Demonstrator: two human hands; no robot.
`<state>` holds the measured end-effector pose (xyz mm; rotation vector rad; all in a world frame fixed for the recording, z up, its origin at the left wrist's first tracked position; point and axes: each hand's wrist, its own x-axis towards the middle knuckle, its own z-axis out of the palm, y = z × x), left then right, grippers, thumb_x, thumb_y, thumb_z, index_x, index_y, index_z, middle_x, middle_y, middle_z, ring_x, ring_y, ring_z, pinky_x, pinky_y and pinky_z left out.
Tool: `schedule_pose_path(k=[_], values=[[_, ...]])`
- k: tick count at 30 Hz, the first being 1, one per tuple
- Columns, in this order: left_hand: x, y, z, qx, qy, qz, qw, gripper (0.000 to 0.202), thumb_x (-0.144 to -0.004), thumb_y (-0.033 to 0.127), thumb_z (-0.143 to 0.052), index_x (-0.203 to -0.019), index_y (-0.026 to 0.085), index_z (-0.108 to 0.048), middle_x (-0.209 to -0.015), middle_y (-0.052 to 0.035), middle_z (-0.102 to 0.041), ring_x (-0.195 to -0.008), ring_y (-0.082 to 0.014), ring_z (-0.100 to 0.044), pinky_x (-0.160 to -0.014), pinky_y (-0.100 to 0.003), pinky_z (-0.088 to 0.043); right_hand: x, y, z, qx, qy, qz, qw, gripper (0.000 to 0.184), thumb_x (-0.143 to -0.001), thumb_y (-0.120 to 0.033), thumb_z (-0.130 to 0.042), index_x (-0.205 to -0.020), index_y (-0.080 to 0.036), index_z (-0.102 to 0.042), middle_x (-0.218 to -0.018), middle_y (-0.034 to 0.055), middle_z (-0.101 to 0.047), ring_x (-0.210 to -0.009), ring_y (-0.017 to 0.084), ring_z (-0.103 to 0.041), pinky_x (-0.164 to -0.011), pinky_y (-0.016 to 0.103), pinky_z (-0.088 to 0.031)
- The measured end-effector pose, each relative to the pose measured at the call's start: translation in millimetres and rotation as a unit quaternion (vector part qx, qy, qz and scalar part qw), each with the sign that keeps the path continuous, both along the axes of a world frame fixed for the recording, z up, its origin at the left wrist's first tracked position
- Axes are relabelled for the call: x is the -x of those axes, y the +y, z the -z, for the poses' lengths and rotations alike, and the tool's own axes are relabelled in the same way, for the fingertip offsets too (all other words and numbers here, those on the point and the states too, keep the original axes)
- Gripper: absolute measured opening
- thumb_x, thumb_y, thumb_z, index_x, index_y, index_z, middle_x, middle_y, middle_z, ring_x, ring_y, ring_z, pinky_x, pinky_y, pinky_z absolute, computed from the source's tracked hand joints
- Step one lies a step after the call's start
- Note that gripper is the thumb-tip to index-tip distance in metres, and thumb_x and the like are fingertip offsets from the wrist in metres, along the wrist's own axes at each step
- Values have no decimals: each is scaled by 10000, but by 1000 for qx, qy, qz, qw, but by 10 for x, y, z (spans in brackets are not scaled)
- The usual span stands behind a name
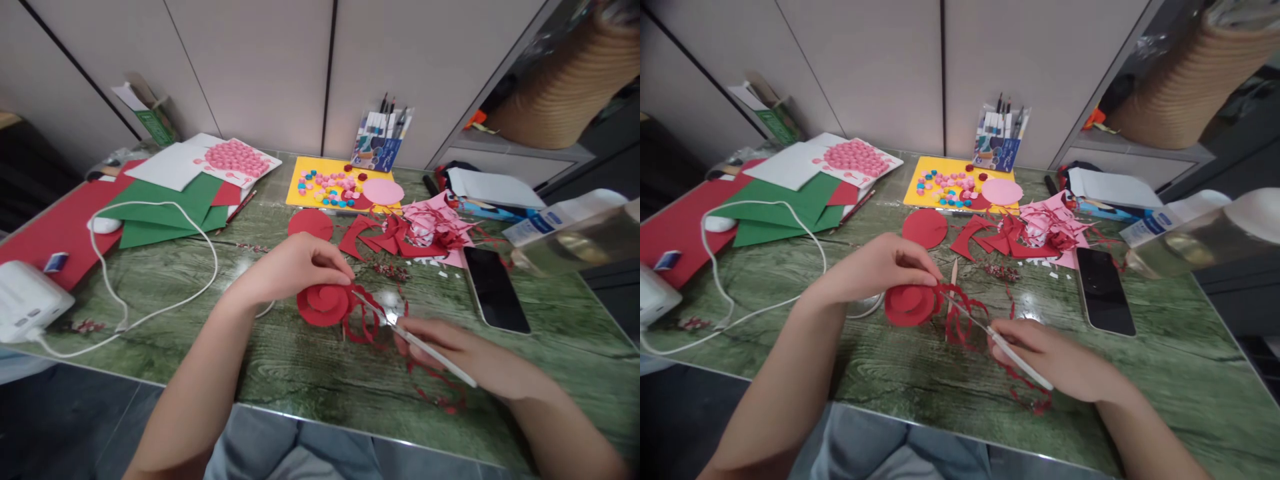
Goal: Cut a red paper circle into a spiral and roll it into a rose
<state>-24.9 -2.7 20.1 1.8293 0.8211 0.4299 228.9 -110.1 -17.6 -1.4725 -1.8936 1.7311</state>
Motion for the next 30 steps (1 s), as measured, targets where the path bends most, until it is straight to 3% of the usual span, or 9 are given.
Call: schedule_pose_path(k=[9,14,20,25,30], values=[[-274,-122,98,-8,-146,-184,972,114,-712,273,-667,-777,184,-699,-804,-19,-725,-729,-123,-657,-658,-205,-510,57,15,74,12,161,64,985,367,-890,-515,-387,-920,-181,-535,-712,-6,-455,-612,112,-391,-563,239,-321],[-411,-209,140,45,-194,-247,948,124,-706,269,-672,-800,192,-695,-805,-25,-728,-723,-135,-666,-665,-234,-530,27,13,116,7,198,60,978,429,-865,-569,-391,-938,-173,-539,-737,2,-463,-624,119,-398,-580,255,-305],[-474,-256,193,74,-222,-283,930,181,-688,319,-689,-805,181,-688,-796,-34,-725,-730,-151,-669,-660,-249,-535,8,16,124,-10,190,54,980,459,-858,-584,-389,-946,-165,-554,-762,18,-484,-653,127,-400,-583,257,-302],[-525,-295,228,90,-225,-282,929,177,-696,318,-680,-799,174,-679,-789,-31,-723,-728,-148,-667,-658,-241,-529,31,-3,151,-6,206,74,976,424,-876,-549,-388,-960,-167,-550,-748,14,-482,-658,125,-414,-614,264,-326],[-554,-320,256,99,-231,-279,927,172,-701,318,-678,-787,169,-669,-784,-29,-720,-725,-143,-663,-660,-242,-524,57,-1,186,2,206,89,974,433,-875,-568,-360,-961,-176,-522,-680,-10,-436,-583,113,-353,-551,251,-289]])
